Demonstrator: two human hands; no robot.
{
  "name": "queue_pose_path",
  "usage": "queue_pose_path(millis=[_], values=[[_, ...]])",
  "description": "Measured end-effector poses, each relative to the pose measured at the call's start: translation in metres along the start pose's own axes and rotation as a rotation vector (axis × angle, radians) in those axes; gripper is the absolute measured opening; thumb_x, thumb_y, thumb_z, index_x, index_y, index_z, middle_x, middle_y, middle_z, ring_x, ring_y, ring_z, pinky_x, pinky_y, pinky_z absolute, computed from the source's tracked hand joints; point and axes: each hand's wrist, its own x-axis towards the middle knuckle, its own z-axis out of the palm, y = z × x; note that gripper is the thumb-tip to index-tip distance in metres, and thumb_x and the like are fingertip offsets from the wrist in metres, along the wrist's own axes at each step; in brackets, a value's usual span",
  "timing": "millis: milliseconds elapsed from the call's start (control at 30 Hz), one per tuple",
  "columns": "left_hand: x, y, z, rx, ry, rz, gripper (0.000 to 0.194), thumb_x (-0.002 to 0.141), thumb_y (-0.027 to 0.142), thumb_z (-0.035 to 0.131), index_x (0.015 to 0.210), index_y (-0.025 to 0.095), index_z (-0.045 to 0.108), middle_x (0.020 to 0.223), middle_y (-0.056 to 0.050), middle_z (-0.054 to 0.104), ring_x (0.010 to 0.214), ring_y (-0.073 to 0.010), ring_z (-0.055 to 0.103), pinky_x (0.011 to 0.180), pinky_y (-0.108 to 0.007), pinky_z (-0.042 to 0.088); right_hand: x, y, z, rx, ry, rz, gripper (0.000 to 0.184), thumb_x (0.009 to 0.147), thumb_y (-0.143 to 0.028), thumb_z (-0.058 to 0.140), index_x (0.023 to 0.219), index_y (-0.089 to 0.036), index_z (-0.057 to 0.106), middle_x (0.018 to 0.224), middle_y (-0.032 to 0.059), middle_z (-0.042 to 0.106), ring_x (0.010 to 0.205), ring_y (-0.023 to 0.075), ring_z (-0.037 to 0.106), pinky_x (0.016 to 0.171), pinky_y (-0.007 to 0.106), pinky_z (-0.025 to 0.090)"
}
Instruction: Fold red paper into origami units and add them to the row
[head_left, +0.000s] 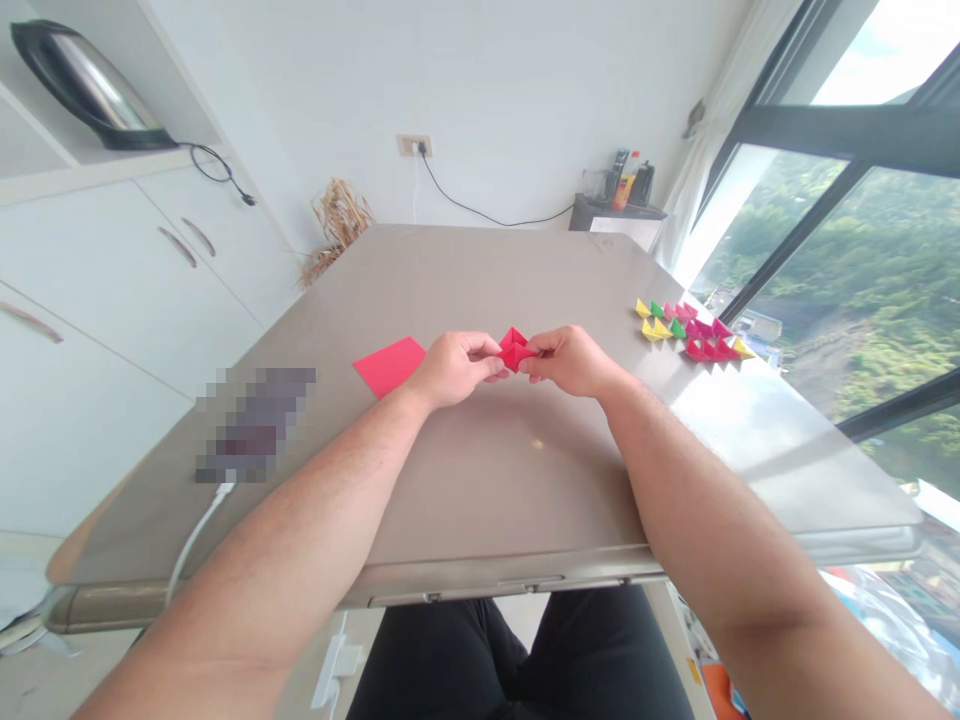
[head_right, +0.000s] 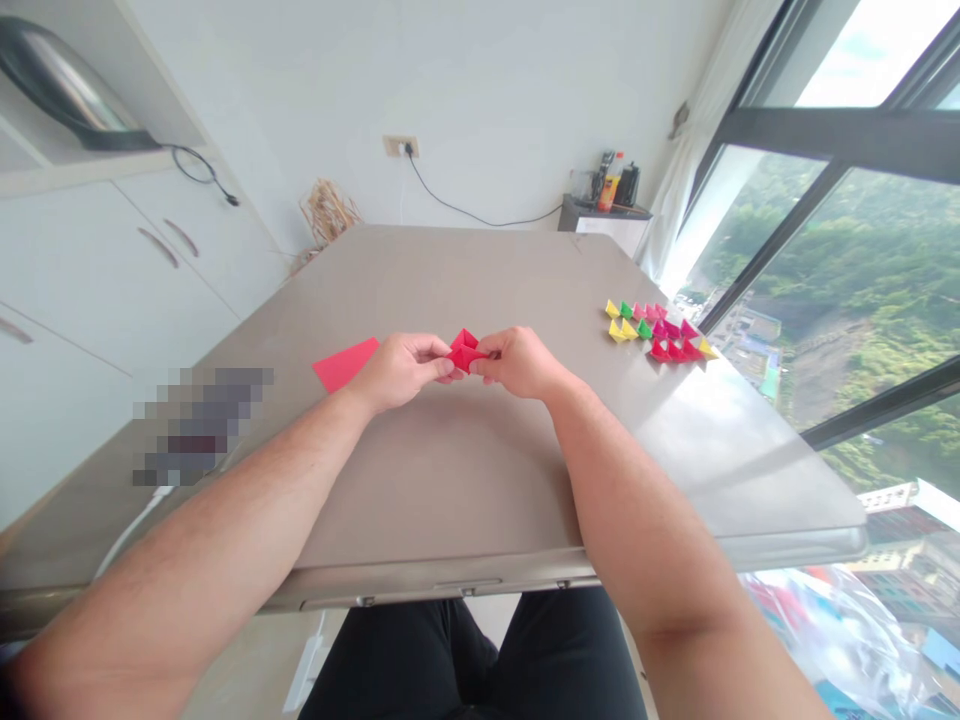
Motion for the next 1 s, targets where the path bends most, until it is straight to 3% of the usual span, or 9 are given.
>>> queue_pose_path(millis=[100, 400, 633, 833, 1000], values=[[-0.0004, -0.0009, 0.0005, 0.006, -0.042, -0.010, 0.021, 0.079, 0.039, 0.075, 0.091, 0.022, 0.076, 0.085, -0.007, 0.078, 0.079, -0.0231, 0.075, 0.077, -0.038, 0.060, -0.0001, 0.0010, 0.0006, 0.005, -0.003, -0.011, 0.017, 0.080, -0.034, 0.069, 0.070, -0.021, 0.071, 0.066, -0.0002, 0.068, 0.064, 0.0142, 0.060, 0.057, 0.026, 0.041], [-0.0012, 0.0021, 0.0020, 0.276, 0.108, 0.004, 0.020, 0.077, 0.042, 0.072, 0.073, 0.022, 0.075, 0.074, -0.004, 0.075, 0.067, -0.0196, 0.067, 0.064, -0.031, 0.050, -0.0012, -0.0013, 0.0029, -0.037, -0.013, -0.021, 0.020, 0.079, -0.036, 0.068, 0.068, -0.020, 0.071, 0.064, -0.0011, 0.067, 0.056, 0.0114, 0.050, 0.052, 0.026, 0.036], [-0.0012, 0.0037, 0.0015, 0.299, 0.143, 0.007, 0.024, 0.075, 0.044, 0.073, 0.066, 0.022, 0.072, 0.067, -0.003, 0.071, 0.060, -0.0175, 0.061, 0.058, -0.030, 0.045, -0.0024, -0.0028, 0.0038, 0.014, 0.012, -0.009, 0.022, 0.082, -0.037, 0.067, 0.070, -0.020, 0.073, 0.069, 0.0014, 0.073, 0.067, 0.0158, 0.066, 0.060, 0.026, 0.044], [-0.0009, 0.0037, 0.0021, 0.276, 0.153, -0.013, 0.022, 0.075, 0.043, 0.073, 0.071, 0.022, 0.074, 0.069, -0.003, 0.073, 0.063, -0.0180, 0.062, 0.059, -0.030, 0.046, -0.0007, -0.0007, 0.0033, 0.071, 0.071, 0.009, 0.016, 0.078, -0.035, 0.072, 0.074, -0.020, 0.074, 0.066, 0.0014, 0.072, 0.065, 0.0158, 0.067, 0.058, 0.025, 0.045], [-0.0006, 0.0029, 0.0028, 0.274, 0.144, -0.018, 0.020, 0.076, 0.042, 0.073, 0.071, 0.022, 0.074, 0.070, -0.003, 0.073, 0.062, -0.0180, 0.062, 0.060, -0.031, 0.046, -0.0011, -0.0009, 0.0021, 0.074, 0.037, 0.024, 0.013, 0.076, -0.033, 0.073, 0.073, -0.020, 0.072, 0.066, 0.0014, 0.072, 0.064, 0.0159, 0.066, 0.056, 0.025, 0.044]])
